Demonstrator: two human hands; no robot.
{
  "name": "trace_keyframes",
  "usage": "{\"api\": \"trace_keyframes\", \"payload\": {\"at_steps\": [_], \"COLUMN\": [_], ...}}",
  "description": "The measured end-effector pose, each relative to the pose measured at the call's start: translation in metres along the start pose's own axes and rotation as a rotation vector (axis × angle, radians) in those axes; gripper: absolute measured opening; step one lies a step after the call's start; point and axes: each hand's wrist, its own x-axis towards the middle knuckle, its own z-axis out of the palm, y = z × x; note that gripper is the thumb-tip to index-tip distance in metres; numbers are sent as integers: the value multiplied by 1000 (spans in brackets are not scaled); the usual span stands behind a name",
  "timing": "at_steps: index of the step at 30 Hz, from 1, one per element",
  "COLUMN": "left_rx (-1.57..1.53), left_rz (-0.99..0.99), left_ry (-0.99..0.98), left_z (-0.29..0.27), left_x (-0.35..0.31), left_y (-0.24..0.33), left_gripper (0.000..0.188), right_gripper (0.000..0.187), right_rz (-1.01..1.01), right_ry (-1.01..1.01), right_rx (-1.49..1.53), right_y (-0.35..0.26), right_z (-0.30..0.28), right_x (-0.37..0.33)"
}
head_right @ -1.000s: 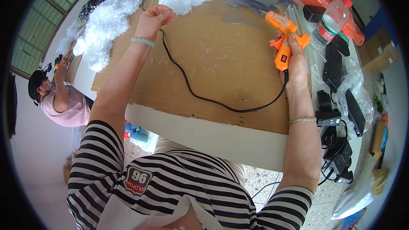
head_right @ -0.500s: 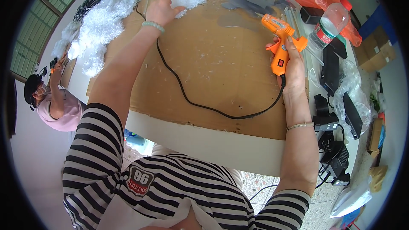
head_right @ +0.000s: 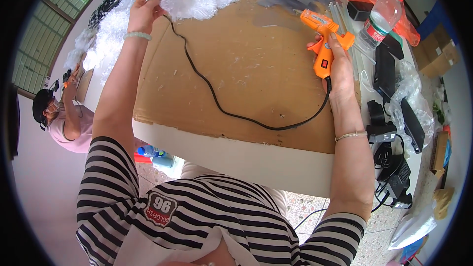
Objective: Apply hot glue to pieces of white polyester fiber and press them onto a base material for assembly.
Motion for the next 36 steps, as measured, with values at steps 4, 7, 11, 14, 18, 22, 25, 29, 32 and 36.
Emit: {"api": "trace_keyframes", "payload": {"at_steps": [4, 7, 11, 14, 18, 22, 25, 29, 32, 36], "left_rx": [6, 55, 2, 69, 253, 634, 855, 906, 793, 565], "left_rz": [-37, -79, -210, -180, -19, 195, 373, 492, 431, 147], "left_ry": [-134, -365, -803, -888, -724, -696, -631, -786, -783, -770], "left_z": [10, 47, 100, 115, 106, 71, 59, 71, 79, 77], "left_x": [-39, -79, -127, -131, -108, -95, -111, -117, -113, -103], "left_y": [24, 26, 35, 44, 36, -2, -11, -5, -13, -15], "left_gripper": [22, 25, 27, 28, 28, 29, 24, 16, 12, 13], "right_gripper": [35, 35, 31, 30, 31, 32, 33, 35, 36, 36], "right_rz": [4, 3, 0, -4, -3, 0, -38, -31, 22, 57], "right_ry": [-4, 7, 35, 36, -10, 2, 0, -54, -149, -273], "right_rx": [-20, -13, -4, -32, -88, -82, -57, -51, -26, 77], "right_y": [0, 2, 6, 7, 2, 1, 1, -7, -10, -5], "right_z": [-1, -2, -3, -4, -3, -2, 1, 7, 19, 53], "right_x": [-1, 0, 3, 8, 6, 4, 1, -8, -21, -41]}}
